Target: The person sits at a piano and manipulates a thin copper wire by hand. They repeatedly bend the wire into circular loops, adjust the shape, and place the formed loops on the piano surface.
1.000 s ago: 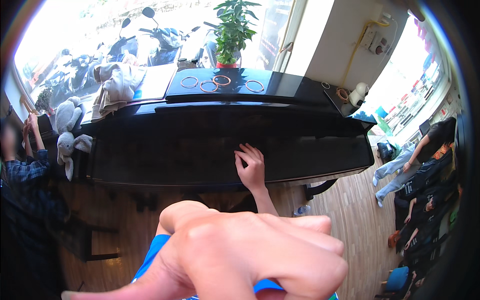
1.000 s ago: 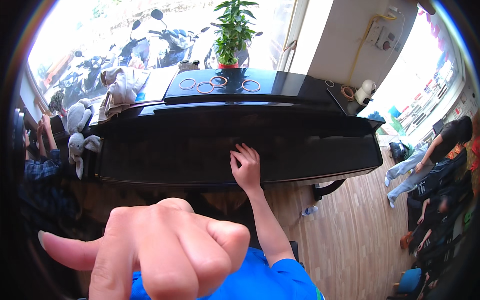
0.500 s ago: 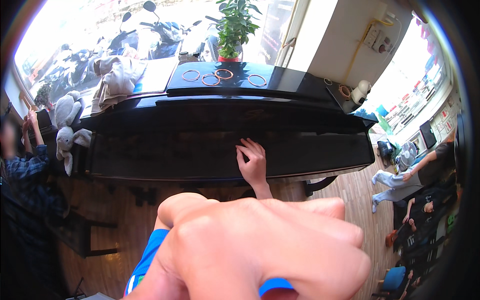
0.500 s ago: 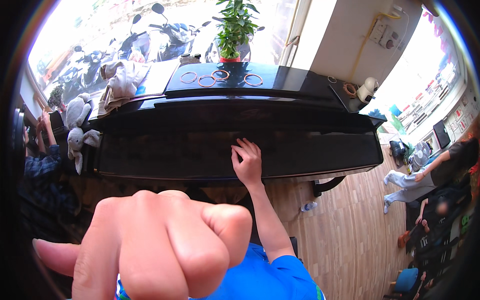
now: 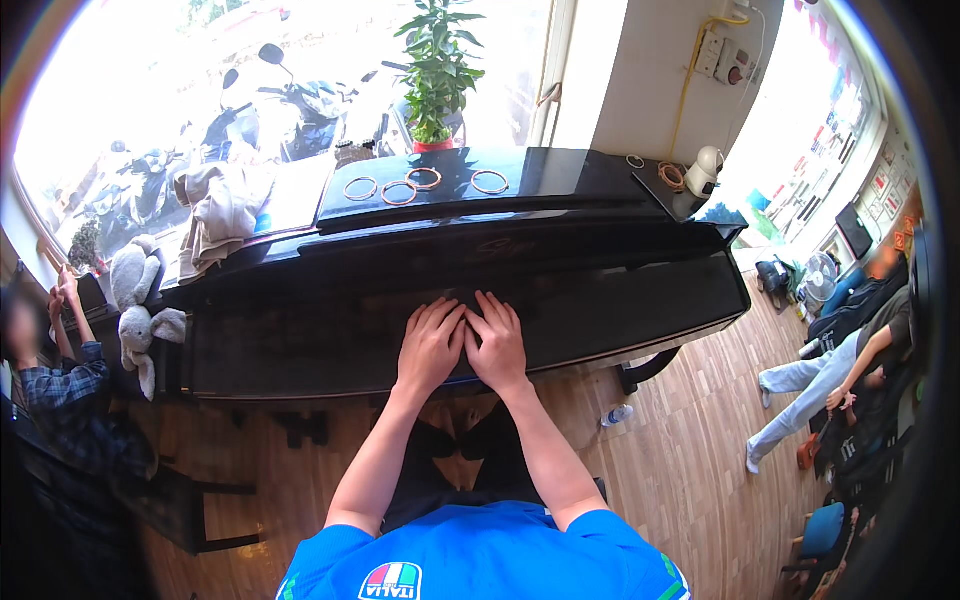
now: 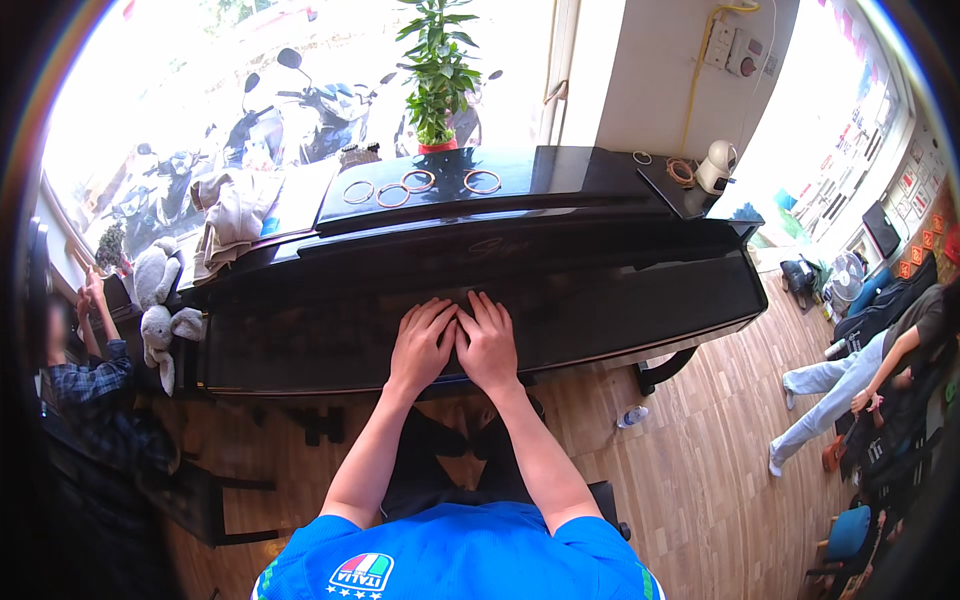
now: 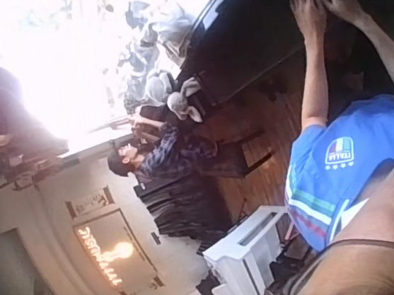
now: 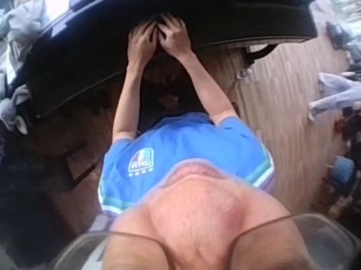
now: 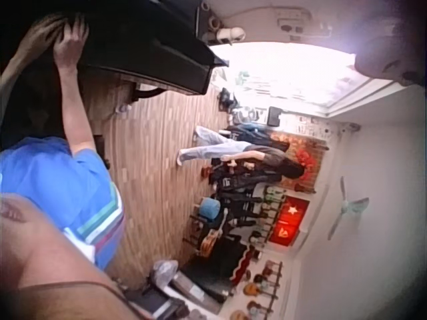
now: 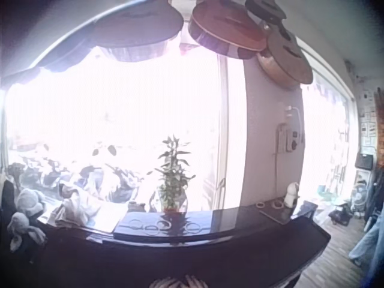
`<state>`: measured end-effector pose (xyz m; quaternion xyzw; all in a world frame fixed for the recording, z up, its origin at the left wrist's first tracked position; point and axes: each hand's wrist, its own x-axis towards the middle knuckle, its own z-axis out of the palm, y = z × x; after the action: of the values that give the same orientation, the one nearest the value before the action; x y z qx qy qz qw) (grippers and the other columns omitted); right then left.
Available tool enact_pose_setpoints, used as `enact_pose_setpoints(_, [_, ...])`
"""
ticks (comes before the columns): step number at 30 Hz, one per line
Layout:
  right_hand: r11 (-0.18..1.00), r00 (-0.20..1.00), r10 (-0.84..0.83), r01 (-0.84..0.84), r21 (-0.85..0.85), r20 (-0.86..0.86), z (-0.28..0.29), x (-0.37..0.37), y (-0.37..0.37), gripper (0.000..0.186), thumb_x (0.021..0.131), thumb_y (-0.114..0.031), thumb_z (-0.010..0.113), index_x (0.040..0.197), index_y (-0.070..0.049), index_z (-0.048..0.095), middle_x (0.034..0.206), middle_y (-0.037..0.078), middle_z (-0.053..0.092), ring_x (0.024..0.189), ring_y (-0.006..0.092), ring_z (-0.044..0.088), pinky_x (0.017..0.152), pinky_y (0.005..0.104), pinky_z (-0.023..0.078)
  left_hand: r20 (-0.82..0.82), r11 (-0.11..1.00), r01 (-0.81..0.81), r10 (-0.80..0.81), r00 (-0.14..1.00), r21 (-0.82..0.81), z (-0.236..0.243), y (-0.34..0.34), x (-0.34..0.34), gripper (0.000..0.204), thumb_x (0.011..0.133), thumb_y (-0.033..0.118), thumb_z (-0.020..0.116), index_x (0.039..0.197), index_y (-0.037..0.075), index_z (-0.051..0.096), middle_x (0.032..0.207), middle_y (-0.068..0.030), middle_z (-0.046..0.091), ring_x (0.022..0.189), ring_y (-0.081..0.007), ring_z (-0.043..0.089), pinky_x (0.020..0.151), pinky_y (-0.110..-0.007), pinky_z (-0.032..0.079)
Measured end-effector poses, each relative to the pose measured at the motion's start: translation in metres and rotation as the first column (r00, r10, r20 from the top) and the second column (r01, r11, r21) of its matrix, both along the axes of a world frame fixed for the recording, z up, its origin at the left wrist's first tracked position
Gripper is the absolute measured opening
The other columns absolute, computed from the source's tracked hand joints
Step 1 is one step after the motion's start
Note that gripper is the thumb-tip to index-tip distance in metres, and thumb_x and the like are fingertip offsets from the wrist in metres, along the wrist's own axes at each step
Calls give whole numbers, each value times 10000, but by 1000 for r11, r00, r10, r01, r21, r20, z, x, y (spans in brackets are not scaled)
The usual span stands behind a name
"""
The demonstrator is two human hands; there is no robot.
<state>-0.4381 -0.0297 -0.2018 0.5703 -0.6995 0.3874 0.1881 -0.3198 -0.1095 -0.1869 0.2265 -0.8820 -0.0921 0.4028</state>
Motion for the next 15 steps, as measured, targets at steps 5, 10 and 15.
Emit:
enact_pose_setpoints(5, [999,999,35,-36,24,40,-5,-4,2,259,896,-144,632,1114,-34,719,1263,158,663,1255,317,566,1093,501,382,66,996,16,-22,998,90,-4,2,0,335,928,138,590,1237,33,668,1315,-114,643,1306,-274,541,1140,-454,368])
enact_pose_setpoints(10, [998,997,59,-60,19,45,-2,-5,1,237,892,-139,638,1088,-45,733,1255,164,667,1243,324,575,1086,503,388,75,993,33,-41,996,111,-4,-1,3,338,930,140,593,1238,27,672,1332,-108,637,1327,-265,527,1149,-448,363])
enact_pose_setpoints(15, [998,997,60,-61,10,56,-1,-4,3,237,891,-135,641,1091,-48,734,1252,161,669,1236,325,580,1086,502,389,38,992,41,-46,998,122,-3,0,3,330,929,157,589,1212,17,683,1314,-119,648,1314,-267,539,1144,-453,367])
